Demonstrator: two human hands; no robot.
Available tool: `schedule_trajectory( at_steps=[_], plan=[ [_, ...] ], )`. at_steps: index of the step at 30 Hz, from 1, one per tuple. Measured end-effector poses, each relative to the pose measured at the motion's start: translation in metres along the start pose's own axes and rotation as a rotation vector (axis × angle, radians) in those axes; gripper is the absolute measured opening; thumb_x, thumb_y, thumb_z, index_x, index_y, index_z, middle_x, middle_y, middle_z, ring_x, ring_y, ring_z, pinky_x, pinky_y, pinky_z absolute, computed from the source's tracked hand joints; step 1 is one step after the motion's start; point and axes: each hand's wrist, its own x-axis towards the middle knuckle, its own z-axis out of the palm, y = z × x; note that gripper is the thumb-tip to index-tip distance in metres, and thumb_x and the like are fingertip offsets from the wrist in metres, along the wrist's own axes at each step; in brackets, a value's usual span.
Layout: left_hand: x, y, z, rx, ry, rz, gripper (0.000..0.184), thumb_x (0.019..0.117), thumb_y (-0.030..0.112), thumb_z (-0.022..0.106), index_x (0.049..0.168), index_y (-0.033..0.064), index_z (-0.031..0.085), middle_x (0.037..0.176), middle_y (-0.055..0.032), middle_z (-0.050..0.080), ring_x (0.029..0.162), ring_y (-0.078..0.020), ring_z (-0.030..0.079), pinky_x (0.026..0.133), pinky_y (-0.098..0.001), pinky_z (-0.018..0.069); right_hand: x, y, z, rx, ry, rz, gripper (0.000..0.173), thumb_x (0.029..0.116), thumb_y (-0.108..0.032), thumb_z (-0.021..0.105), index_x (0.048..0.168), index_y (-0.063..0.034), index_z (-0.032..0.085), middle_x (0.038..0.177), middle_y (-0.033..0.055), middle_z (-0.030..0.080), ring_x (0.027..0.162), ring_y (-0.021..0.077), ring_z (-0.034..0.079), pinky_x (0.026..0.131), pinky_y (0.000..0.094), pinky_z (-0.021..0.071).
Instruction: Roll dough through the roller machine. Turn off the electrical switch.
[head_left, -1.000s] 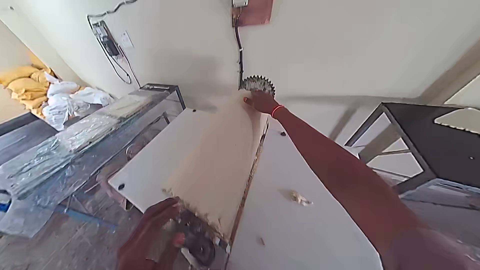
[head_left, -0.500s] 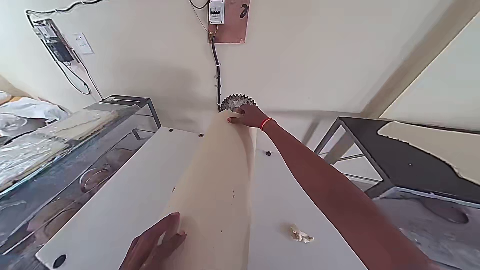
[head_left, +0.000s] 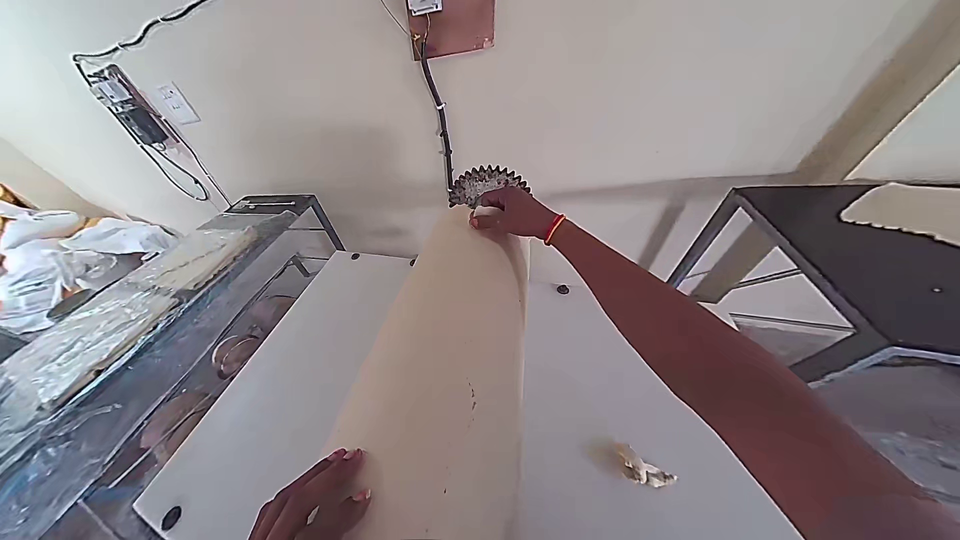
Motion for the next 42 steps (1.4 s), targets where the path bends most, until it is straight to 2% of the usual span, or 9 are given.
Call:
schedule_trajectory(
  at_steps=[4, 11, 14, 16, 22, 28, 32, 36, 42],
  plan=[
    [0.003, -0.001, -0.008, -0.042, -0.067, -0.017, 0.05, 0.1028, 0.052, 0.05, 0.123, 0.0095, 0.068, 0.139, -0.0175, 0.061, 0.138, -0.0239, 0.049, 0.115, -0.0415, 0.0389, 0.006, -0.011, -0.015, -0.057, -0.216, 0.078, 0.054, 0.0871, -0.041, 0.081, 0.114, 0.0038, 0.069, 0.102, 0.0211, 0.068, 0.096, 0.0322, 0.065, 0.09, 0.0543, 0.0491],
    [0.075, 0.018, -0.05, 0.006, -0.335, -0.06, 0.05, 0.097, 0.043, 0.067, 0.123, 0.0008, 0.068, 0.127, -0.0155, 0.068, 0.124, -0.0191, 0.063, 0.106, -0.0388, 0.0523, -0.018, -0.009, -0.03, 0.019, -0.335, -0.223, 0.018, 0.0838, -0.018, 0.084, 0.087, -0.0032, 0.074, 0.078, 0.0056, 0.067, 0.074, 0.0144, 0.061, 0.072, 0.0377, 0.0495],
    [0.138, 0.01, -0.026, 0.2, -0.29, 0.064, 0.046, 0.0977, 0.052, 0.061, 0.123, 0.0146, 0.069, 0.121, -0.0009, 0.072, 0.11, -0.0088, 0.068, 0.093, -0.032, 0.0584, -0.046, -0.006, -0.027, 0.019, -0.221, -0.221, 0.036, 0.0794, -0.014, 0.087, 0.109, -0.0007, 0.071, 0.103, 0.0151, 0.071, 0.098, 0.0282, 0.067, 0.091, 0.0513, 0.0516],
    [0.195, 0.012, 0.0, 0.264, -0.376, 0.094, 0.043, 0.0996, 0.043, 0.06, 0.127, 0.0105, 0.068, 0.125, -0.0061, 0.07, 0.112, -0.0166, 0.067, 0.096, -0.0398, 0.0556, -0.058, -0.008, -0.023, -0.015, -0.185, -0.15, 0.055, 0.0774, -0.017, 0.09, 0.123, -0.0007, 0.065, 0.109, 0.0183, 0.071, 0.103, 0.0331, 0.067, 0.095, 0.0549, 0.051],
    [0.339, -0.003, 0.091, 0.375, -0.676, 0.112, 0.045, 0.1026, 0.004, 0.049, 0.148, 0.0009, 0.048, 0.151, -0.0176, 0.051, 0.137, -0.0314, 0.051, 0.115, -0.0502, 0.0398, -0.07, -0.009, -0.012, -0.109, -0.17, -0.218, 0.038, 0.0843, -0.025, 0.084, 0.112, -0.0009, 0.074, 0.1, 0.0196, 0.07, 0.096, 0.0356, 0.065, 0.088, 0.0597, 0.0489],
    [0.367, -0.023, 0.115, 0.54, -0.851, 0.317, 0.026, 0.0992, 0.009, 0.053, 0.111, 0.0034, 0.074, 0.113, -0.0136, 0.067, 0.11, -0.0297, 0.063, 0.095, -0.0521, 0.0512, -0.109, 0.017, 0.012, 0.233, 0.035, -0.224, 0.045, 0.0786, -0.026, 0.087, 0.115, -0.0067, 0.07, 0.114, 0.0086, 0.07, 0.107, 0.0194, 0.066, 0.095, 0.0436, 0.0532],
    [0.381, -0.019, 0.125, 0.607, -0.982, 0.281, 0.037, 0.1064, 0.03, 0.045, 0.096, 0.0056, 0.07, 0.093, -0.0111, 0.066, 0.097, -0.0293, 0.064, 0.086, -0.0576, 0.0456, -0.12, 0.009, 0.018, 0.213, 0.027, -0.089, 0.062, 0.0744, -0.044, 0.088, 0.12, -0.0088, 0.067, 0.109, 0.0076, 0.069, 0.11, 0.0248, 0.062, 0.104, 0.0608, 0.0394],
    [0.389, -0.022, 0.138, 0.631, -1.047, 0.294, 0.053, 0.1069, 0.044, 0.043, 0.073, 0.0068, 0.06, 0.072, -0.0081, 0.057, 0.078, -0.0261, 0.059, 0.086, -0.0563, 0.0361, -0.113, 0.011, 0.02, 0.046, 0.012, -0.147, 0.054, 0.0773, -0.052, 0.084, 0.101, -0.0044, 0.075, 0.092, 0.0113, 0.068, 0.095, 0.0302, 0.062, 0.094, 0.0605, 0.0404],
    [0.379, -0.023, 0.118, 0.384, -1.005, 0.258, 0.034, 0.0945, 0.038, 0.07, 0.08, 0.0078, 0.065, 0.07, -0.0015, 0.062, 0.068, -0.013, 0.061, 0.063, -0.0382, 0.0497, -0.123, 0.004, 0.036, 0.437, 0.027, -0.123, 0.052, 0.0761, -0.032, 0.09, 0.111, -0.005, 0.063, 0.089, 0.005, 0.069, 0.082, 0.0139, 0.067, 0.077, 0.0372, 0.0566]
  ],
)
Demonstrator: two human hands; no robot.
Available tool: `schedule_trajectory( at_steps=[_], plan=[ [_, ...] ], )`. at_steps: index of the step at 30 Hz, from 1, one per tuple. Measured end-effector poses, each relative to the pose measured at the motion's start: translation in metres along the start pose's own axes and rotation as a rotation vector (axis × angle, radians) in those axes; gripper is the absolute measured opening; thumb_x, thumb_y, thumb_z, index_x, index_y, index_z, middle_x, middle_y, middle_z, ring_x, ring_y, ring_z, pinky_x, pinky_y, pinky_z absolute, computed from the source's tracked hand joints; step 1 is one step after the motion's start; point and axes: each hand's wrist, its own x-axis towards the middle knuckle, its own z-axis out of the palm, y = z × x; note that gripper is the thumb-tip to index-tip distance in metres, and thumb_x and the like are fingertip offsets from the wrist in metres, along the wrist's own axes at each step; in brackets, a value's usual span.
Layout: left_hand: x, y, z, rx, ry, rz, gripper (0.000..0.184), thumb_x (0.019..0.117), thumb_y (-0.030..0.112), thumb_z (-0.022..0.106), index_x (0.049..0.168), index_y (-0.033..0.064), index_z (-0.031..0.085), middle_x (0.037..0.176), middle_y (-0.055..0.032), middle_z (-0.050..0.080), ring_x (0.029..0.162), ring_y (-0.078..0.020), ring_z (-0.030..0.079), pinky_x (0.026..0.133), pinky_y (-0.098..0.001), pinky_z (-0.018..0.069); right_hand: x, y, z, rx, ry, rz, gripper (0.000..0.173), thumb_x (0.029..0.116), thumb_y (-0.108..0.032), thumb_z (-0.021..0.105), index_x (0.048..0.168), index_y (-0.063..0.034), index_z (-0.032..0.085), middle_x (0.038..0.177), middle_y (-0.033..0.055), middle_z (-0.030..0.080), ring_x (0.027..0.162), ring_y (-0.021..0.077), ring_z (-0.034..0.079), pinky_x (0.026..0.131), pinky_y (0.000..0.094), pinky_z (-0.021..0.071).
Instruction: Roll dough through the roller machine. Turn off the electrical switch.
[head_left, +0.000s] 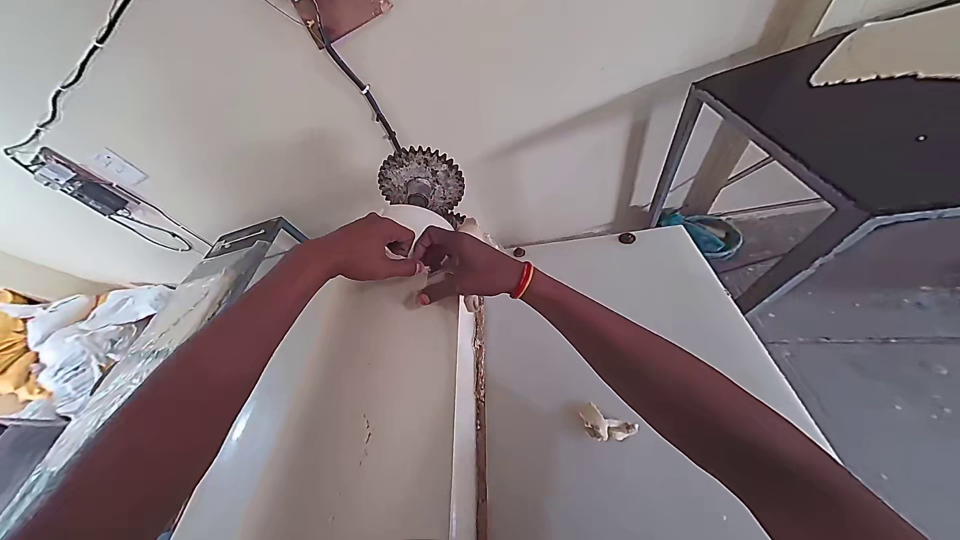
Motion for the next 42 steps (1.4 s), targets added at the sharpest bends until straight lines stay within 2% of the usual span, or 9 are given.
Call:
schedule_trajectory(
  at_steps=[6, 9, 12, 16, 21, 27, 33, 38, 42],
  plan=[
    [0.01, 0.042, -0.02, 0.212, -0.381, -0.207, 0.043, 0.0842, 0.047, 0.081, 0.106, 0.0102, 0.076, 0.094, -0.0086, 0.073, 0.095, -0.0281, 0.067, 0.09, -0.0591, 0.0489, -0.008, -0.006, 0.001, -0.151, -0.142, -0.028, 0.04, 0.0795, -0.041, 0.085, 0.081, -0.0049, 0.069, 0.072, 0.0025, 0.059, 0.071, 0.0146, 0.054, 0.07, 0.0407, 0.043],
    [-0.006, 0.035, -0.015, 0.233, -0.294, -0.053, 0.031, 0.0827, 0.041, 0.083, 0.089, 0.0108, 0.077, 0.086, -0.0048, 0.07, 0.09, -0.0243, 0.066, 0.088, -0.058, 0.045, -0.027, -0.001, 0.016, 0.052, 0.007, -0.167, 0.035, 0.0792, -0.032, 0.085, 0.09, -0.0007, 0.073, 0.101, 0.0108, 0.067, 0.099, 0.0178, 0.06, 0.085, 0.0343, 0.048],
    [-0.036, 0.015, -0.016, 0.062, -0.143, 0.15, 0.025, 0.0774, 0.038, 0.081, 0.081, 0.0146, 0.073, 0.095, 0.0014, 0.069, 0.095, -0.0159, 0.063, 0.087, -0.0499, 0.0467, -0.037, -0.005, 0.027, 0.148, 0.031, -0.109, 0.053, 0.0798, -0.032, 0.087, 0.114, 0.0001, 0.062, 0.101, 0.0082, 0.068, 0.089, 0.0101, 0.065, 0.081, 0.0281, 0.055],
    [-0.08, 0.011, -0.03, -0.151, -0.103, -0.003, 0.028, 0.0779, 0.033, 0.083, 0.099, 0.0165, 0.074, 0.104, 0.0055, 0.074, 0.096, -0.0074, 0.069, 0.083, -0.0294, 0.0585, -0.026, -0.022, 0.026, -0.077, -0.149, -0.052, 0.046, 0.0807, -0.043, 0.084, 0.097, -0.0027, 0.071, 0.076, 0.004, 0.064, 0.071, 0.0129, 0.056, 0.068, 0.0374, 0.0436],
    [-0.077, 0.049, -0.024, 0.204, -0.185, -0.083, 0.075, 0.0734, 0.068, 0.077, 0.131, 0.0222, 0.069, 0.098, 0.0018, 0.066, 0.096, -0.0168, 0.061, 0.087, -0.0486, 0.0484, -0.035, -0.032, 0.029, 0.01, -0.168, -0.056, 0.042, 0.0799, -0.037, 0.085, 0.093, -0.0012, 0.067, 0.088, 0.0065, 0.063, 0.083, 0.0128, 0.059, 0.074, 0.0327, 0.048],
    [-0.076, 0.055, -0.006, 0.295, -0.212, -0.037, 0.037, 0.0751, 0.054, 0.083, 0.09, 0.0211, 0.073, 0.106, 0.0008, 0.063, 0.107, -0.0227, 0.057, 0.089, -0.0557, 0.0404, -0.034, -0.058, 0.026, 0.011, -0.363, 0.135, 0.059, 0.0806, -0.04, 0.086, 0.123, -0.0054, 0.066, 0.095, 0.0079, 0.07, 0.086, 0.0148, 0.064, 0.079, 0.0383, 0.0526],
    [-0.102, 0.039, 0.01, 0.158, -0.072, 0.064, 0.037, 0.0788, 0.045, 0.079, 0.101, 0.0181, 0.066, 0.093, 0.0028, 0.067, 0.097, -0.016, 0.062, 0.094, -0.0569, 0.0364, -0.049, -0.057, 0.042, -0.013, -0.183, -0.227, 0.04, 0.0851, -0.029, 0.08, 0.106, 0.0038, 0.072, 0.107, 0.0169, 0.07, 0.101, 0.0254, 0.066, 0.086, 0.0428, 0.0536],
    [-0.099, 0.046, 0.011, 0.246, -0.149, 0.045, 0.061, 0.0706, 0.082, 0.067, 0.092, 0.0258, 0.075, 0.082, 0.005, 0.059, 0.092, -0.0147, 0.056, 0.092, -0.052, 0.0313, -0.063, -0.064, 0.021, 0.236, -0.425, 0.112, 0.058, 0.0796, -0.038, 0.086, 0.124, -0.0091, 0.061, 0.073, -0.0062, 0.065, 0.061, -0.0018, 0.057, 0.059, 0.0175, 0.0489],
    [-0.106, 0.055, 0.02, 0.273, -0.118, 0.172, 0.053, 0.076, 0.07, 0.071, 0.077, 0.0174, 0.065, 0.082, 0.0024, 0.06, 0.088, -0.014, 0.059, 0.097, -0.055, 0.0299, -0.078, -0.086, 0.029, -0.117, -0.54, -0.067, 0.044, 0.0888, -0.036, 0.079, 0.121, -0.0074, 0.072, 0.071, 0.0047, 0.064, 0.061, 0.0154, 0.057, 0.058, 0.0363, 0.0478]
  ],
)
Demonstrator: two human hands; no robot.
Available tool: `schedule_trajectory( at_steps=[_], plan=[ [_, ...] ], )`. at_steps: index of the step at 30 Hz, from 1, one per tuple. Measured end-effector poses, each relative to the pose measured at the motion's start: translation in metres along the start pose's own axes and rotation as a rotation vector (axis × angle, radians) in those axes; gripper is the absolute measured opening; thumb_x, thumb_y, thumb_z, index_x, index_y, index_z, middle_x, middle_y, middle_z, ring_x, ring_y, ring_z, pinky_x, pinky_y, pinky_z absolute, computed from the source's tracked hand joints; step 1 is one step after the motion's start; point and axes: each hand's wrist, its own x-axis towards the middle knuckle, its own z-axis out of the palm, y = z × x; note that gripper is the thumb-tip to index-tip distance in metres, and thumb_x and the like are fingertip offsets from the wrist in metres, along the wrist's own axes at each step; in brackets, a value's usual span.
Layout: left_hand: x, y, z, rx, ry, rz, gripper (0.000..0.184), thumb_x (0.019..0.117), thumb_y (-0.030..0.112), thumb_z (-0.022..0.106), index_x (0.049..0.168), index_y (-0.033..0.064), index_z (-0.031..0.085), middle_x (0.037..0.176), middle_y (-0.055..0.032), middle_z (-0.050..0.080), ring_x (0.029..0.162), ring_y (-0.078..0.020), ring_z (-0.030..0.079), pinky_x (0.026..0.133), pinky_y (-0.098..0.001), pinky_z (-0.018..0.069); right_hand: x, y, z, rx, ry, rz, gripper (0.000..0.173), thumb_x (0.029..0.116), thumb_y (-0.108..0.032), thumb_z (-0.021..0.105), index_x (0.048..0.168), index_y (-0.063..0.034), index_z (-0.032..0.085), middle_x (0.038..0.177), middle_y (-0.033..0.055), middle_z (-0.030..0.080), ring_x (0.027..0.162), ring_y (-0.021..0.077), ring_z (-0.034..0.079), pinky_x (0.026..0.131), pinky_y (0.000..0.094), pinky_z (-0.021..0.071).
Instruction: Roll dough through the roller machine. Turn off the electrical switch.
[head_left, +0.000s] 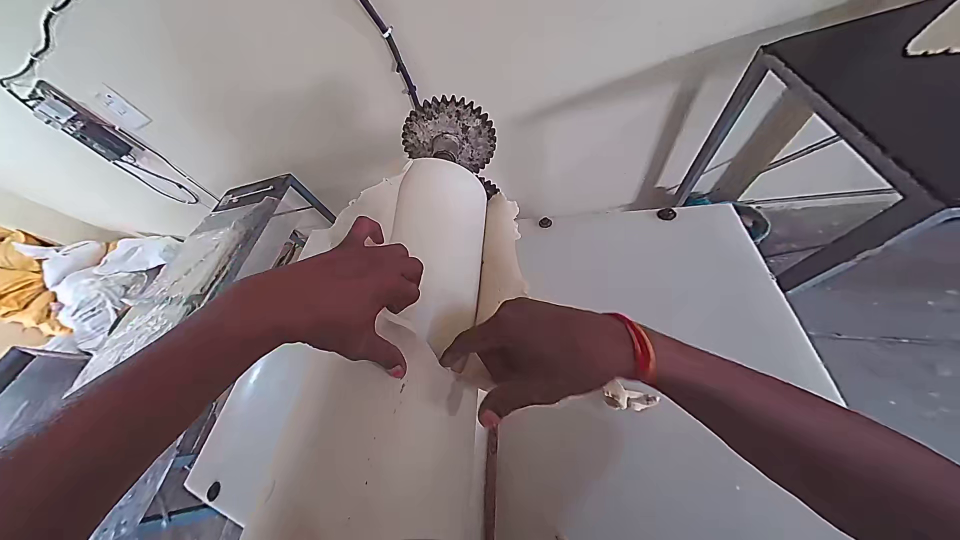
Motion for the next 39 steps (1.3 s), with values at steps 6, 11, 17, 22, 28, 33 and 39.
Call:
schedule_trajectory(
  at_steps=[6, 11, 17, 22, 28, 33, 39],
  plan=[
    [0.005, 0.02, -0.01, -0.105, -0.195, -0.155, 0.063, 0.0715, 0.07, 0.079, 0.114, 0.0239, 0.07, 0.089, 0.0061, 0.069, 0.089, -0.0104, 0.061, 0.097, -0.0539, 0.0325, 0.004, -0.011, 0.091, 0.111, 0.721, -0.074, 0.073, 0.086, -0.042, 0.078, 0.141, 0.0008, 0.057, 0.136, 0.0154, 0.063, 0.121, 0.0239, 0.061, 0.099, 0.0374, 0.0519],
    [0.004, 0.025, -0.004, -0.066, -0.215, -0.065, 0.039, 0.0766, 0.059, 0.08, 0.091, 0.0227, 0.077, 0.081, 0.0032, 0.066, 0.088, -0.0148, 0.061, 0.095, -0.0545, 0.0319, 0.013, -0.024, 0.09, 0.375, 0.67, 0.13, 0.066, 0.0822, -0.034, 0.083, 0.133, 0.001, 0.06, 0.101, 0.0057, 0.07, 0.087, 0.0101, 0.065, 0.08, 0.0291, 0.0544],
    [-0.032, 0.02, 0.01, -0.154, 0.085, 0.09, 0.025, 0.0866, 0.047, 0.068, 0.089, 0.0229, 0.071, 0.077, 0.0109, 0.065, 0.084, -0.0011, 0.064, 0.115, -0.0572, 0.0266, 0.027, -0.032, 0.054, 0.263, 0.39, 0.021, 0.041, 0.0844, -0.029, 0.081, 0.11, 0.0004, 0.069, 0.099, 0.0114, 0.067, 0.088, 0.0166, 0.063, 0.075, 0.033, 0.0518],
    [-0.028, 0.026, 0.007, -0.134, 0.108, 0.035, 0.043, 0.078, 0.066, 0.069, 0.067, 0.025, 0.064, 0.06, 0.0144, 0.056, 0.067, 0.0002, 0.059, 0.1, -0.0437, 0.0441, 0.017, -0.041, 0.052, 0.442, 0.149, 0.189, 0.052, 0.0831, -0.036, 0.084, 0.12, -0.0061, 0.063, 0.085, -0.0015, 0.066, 0.073, 0.0029, 0.062, 0.065, 0.0218, 0.0514],
    [-0.022, 0.058, 0.005, 0.085, -0.116, 0.035, 0.039, 0.0708, 0.061, 0.081, 0.083, 0.0241, 0.076, 0.066, 0.007, 0.063, 0.07, -0.0112, 0.062, 0.086, -0.0474, 0.0434, 0.002, -0.051, 0.081, 0.106, 0.403, -0.043, 0.052, 0.0819, -0.035, 0.081, 0.121, -0.0025, 0.07, 0.111, 0.0131, 0.067, 0.101, 0.0263, 0.061, 0.084, 0.0448, 0.0486],
    [-0.064, 0.039, 0.017, -0.055, 0.117, 0.148, 0.031, 0.0802, 0.058, 0.068, 0.072, 0.0287, 0.068, 0.083, 0.0114, 0.061, 0.089, -0.0078, 0.062, 0.106, -0.054, 0.038, -0.005, -0.048, 0.119, 0.07, 0.595, -0.03, 0.058, 0.0804, -0.04, 0.081, 0.126, -0.007, 0.065, 0.105, 0.0055, 0.072, 0.097, 0.0218, 0.064, 0.085, 0.0419, 0.0495],
    [-0.109, 0.046, 0.013, -0.211, 0.171, -0.048, 0.052, 0.0778, 0.077, 0.064, 0.102, 0.0321, 0.072, 0.098, 0.021, 0.069, 0.107, 0.002, 0.064, 0.125, -0.0515, 0.0294, 0.008, -0.051, 0.105, 0.007, 0.36, -0.102, 0.037, 0.0837, -0.042, 0.079, 0.085, -0.006, 0.07, 0.08, 0.0063, 0.063, 0.079, 0.0207, 0.06, 0.07, 0.0365, 0.0474]
  ],
)
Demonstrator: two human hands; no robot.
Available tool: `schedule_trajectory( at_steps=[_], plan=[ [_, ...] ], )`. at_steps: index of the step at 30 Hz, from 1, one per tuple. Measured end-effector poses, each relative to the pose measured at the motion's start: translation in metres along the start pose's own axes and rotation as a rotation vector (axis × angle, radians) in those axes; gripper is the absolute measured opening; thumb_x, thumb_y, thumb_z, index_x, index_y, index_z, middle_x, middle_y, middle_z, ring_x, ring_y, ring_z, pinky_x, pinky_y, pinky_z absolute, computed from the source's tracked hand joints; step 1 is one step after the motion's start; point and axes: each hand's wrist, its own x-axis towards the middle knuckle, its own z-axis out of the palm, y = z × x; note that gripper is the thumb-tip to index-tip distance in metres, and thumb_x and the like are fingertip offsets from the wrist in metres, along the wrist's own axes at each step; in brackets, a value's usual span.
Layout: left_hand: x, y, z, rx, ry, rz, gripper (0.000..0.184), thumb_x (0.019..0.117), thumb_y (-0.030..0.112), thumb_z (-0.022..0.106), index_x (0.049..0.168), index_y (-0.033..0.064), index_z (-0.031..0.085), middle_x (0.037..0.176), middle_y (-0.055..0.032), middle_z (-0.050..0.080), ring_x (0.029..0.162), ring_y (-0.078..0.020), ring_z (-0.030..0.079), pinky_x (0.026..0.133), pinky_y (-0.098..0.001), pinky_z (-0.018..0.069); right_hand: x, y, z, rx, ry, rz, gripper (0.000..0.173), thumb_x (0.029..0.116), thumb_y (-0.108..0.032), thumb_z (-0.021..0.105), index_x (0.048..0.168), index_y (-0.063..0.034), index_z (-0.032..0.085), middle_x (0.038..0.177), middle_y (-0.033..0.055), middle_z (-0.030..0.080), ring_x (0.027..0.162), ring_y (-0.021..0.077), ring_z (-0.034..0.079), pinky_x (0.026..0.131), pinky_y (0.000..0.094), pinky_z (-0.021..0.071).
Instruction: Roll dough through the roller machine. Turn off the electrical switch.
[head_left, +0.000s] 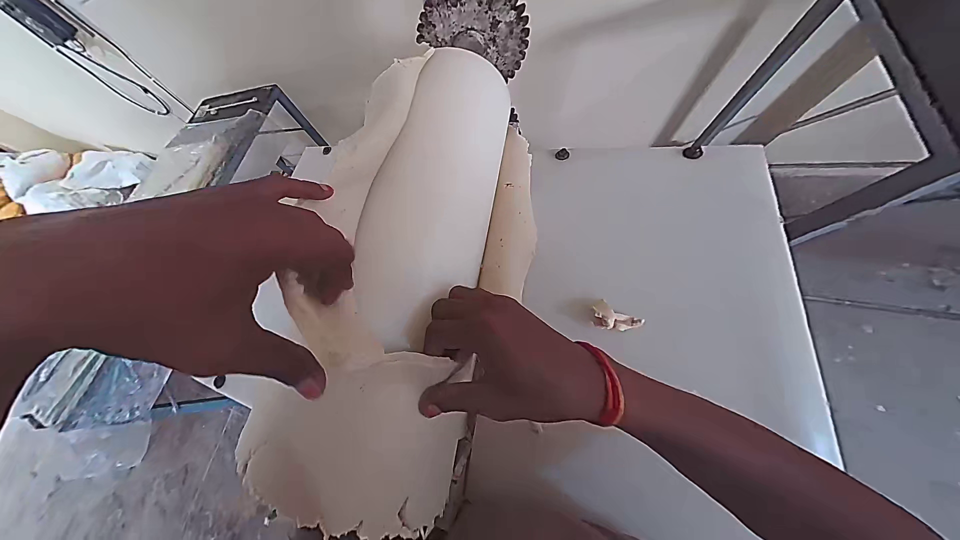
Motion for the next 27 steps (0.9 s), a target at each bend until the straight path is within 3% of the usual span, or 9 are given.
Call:
schedule_trajectory(
  at_steps=[3, 6, 11, 14, 16, 19, 21, 23, 27],
  plan=[
    [0.002, 0.019, -0.002, 0.16, -0.057, -0.003, 0.069, 0.0778, 0.085, 0.053, 0.116, 0.0308, 0.073, 0.098, 0.0131, 0.072, 0.103, -0.006, 0.068, 0.119, -0.0602, 0.0331, -0.009, -0.008, -0.002, 0.09, -0.03, 0.038, 0.044, 0.0823, -0.042, 0.081, 0.1, -0.004, 0.067, 0.092, 0.0069, 0.067, 0.085, 0.0148, 0.065, 0.072, 0.0296, 0.0539],
    [-0.004, 0.01, -0.006, 0.118, -0.108, -0.006, 0.056, 0.0766, 0.079, 0.06, 0.109, 0.0365, 0.077, 0.103, 0.0096, 0.073, 0.112, -0.0151, 0.067, 0.118, -0.0666, 0.0301, -0.015, -0.011, -0.008, 0.209, -0.141, 0.2, 0.066, 0.0793, -0.056, 0.08, 0.124, -0.0105, 0.063, 0.09, -0.0036, 0.07, 0.083, 0.0014, 0.065, 0.072, 0.023, 0.0546],
    [-0.063, -0.015, 0.02, -0.08, 0.083, 0.012, 0.051, 0.0847, 0.067, 0.066, 0.119, 0.0313, 0.075, 0.135, 0.0026, 0.064, 0.139, -0.0236, 0.049, 0.119, -0.0686, 0.0212, -0.003, -0.026, -0.003, 0.016, -0.166, 0.04, 0.044, 0.0831, -0.048, 0.077, 0.092, -0.0056, 0.071, 0.073, 0.005, 0.064, 0.07, 0.0167, 0.061, 0.061, 0.0356, 0.0452],
    [-0.095, -0.005, 0.033, -0.072, 0.108, -0.167, 0.06, 0.0813, 0.08, 0.057, 0.129, 0.0446, 0.067, 0.148, 0.0171, 0.054, 0.148, -0.0117, 0.038, 0.125, -0.0582, 0.0215, -0.007, -0.034, 0.003, 0.045, -0.079, 0.002, 0.04, 0.0878, -0.045, 0.076, 0.095, -0.0062, 0.072, 0.098, 0.0052, 0.07, 0.094, 0.0123, 0.065, 0.078, 0.0289, 0.054],
    [-0.102, 0.004, 0.035, -0.07, 0.107, -0.263, 0.066, 0.0762, 0.086, 0.058, 0.125, 0.0413, 0.068, 0.141, 0.015, 0.06, 0.14, -0.0124, 0.048, 0.123, -0.0604, 0.0258, -0.005, -0.036, 0.001, 0.192, -0.099, 0.152, 0.052, 0.0835, -0.055, 0.077, 0.104, -0.0071, 0.07, 0.094, -0.0028, 0.071, 0.088, 0.0011, 0.065, 0.074, 0.0218, 0.0554],
    [-0.08, 0.036, 0.04, 0.137, 0.188, -0.161, 0.065, 0.0885, 0.074, 0.051, 0.12, 0.021, 0.07, 0.12, 0.0009, 0.067, 0.111, -0.0186, 0.065, 0.091, -0.0494, 0.0553, 0.016, -0.045, -0.004, 0.274, -0.302, 0.4, 0.058, 0.0736, -0.056, 0.085, 0.116, -0.021, 0.068, 0.088, -0.0131, 0.072, 0.079, -0.0052, 0.066, 0.068, 0.0157, 0.0553],
    [-0.057, 0.067, 0.048, 0.142, 0.224, -0.043, 0.049, 0.0988, 0.052, 0.049, 0.125, 0.0154, 0.069, 0.129, -0.0027, 0.065, 0.119, -0.0195, 0.063, 0.096, -0.0413, 0.0545, 0.028, -0.055, -0.002, 0.084, -0.389, 0.367, 0.048, 0.0748, -0.054, 0.084, 0.108, -0.0226, 0.069, 0.085, -0.0144, 0.067, 0.076, -0.0073, 0.06, 0.065, 0.0149, 0.0494],
    [-0.039, 0.091, 0.059, 0.066, 0.181, -0.013, 0.039, 0.1031, 0.035, 0.047, 0.128, 0.0111, 0.065, 0.124, -0.0044, 0.067, 0.12, -0.0211, 0.063, 0.109, -0.0491, 0.0458, 0.027, -0.063, 0.0, -0.018, -0.418, 0.335, 0.04, 0.0777, -0.048, 0.083, 0.106, -0.0214, 0.074, 0.086, -0.0127, 0.068, 0.077, -0.0075, 0.059, 0.066, 0.0161, 0.0482],
    [-0.032, 0.079, 0.072, 0.028, 0.184, 0.035, 0.037, 0.1065, 0.031, 0.04, 0.128, 0.0106, 0.063, 0.102, -0.0026, 0.07, 0.102, -0.0178, 0.064, 0.101, -0.054, 0.0363, -0.003, -0.063, 0.003, 0.085, -0.291, 0.112, 0.029, 0.085, -0.036, 0.08, 0.095, -0.0089, 0.074, 0.093, -0.0038, 0.069, 0.091, -0.0031, 0.061, 0.078, 0.0162, 0.0497]
  ],
)
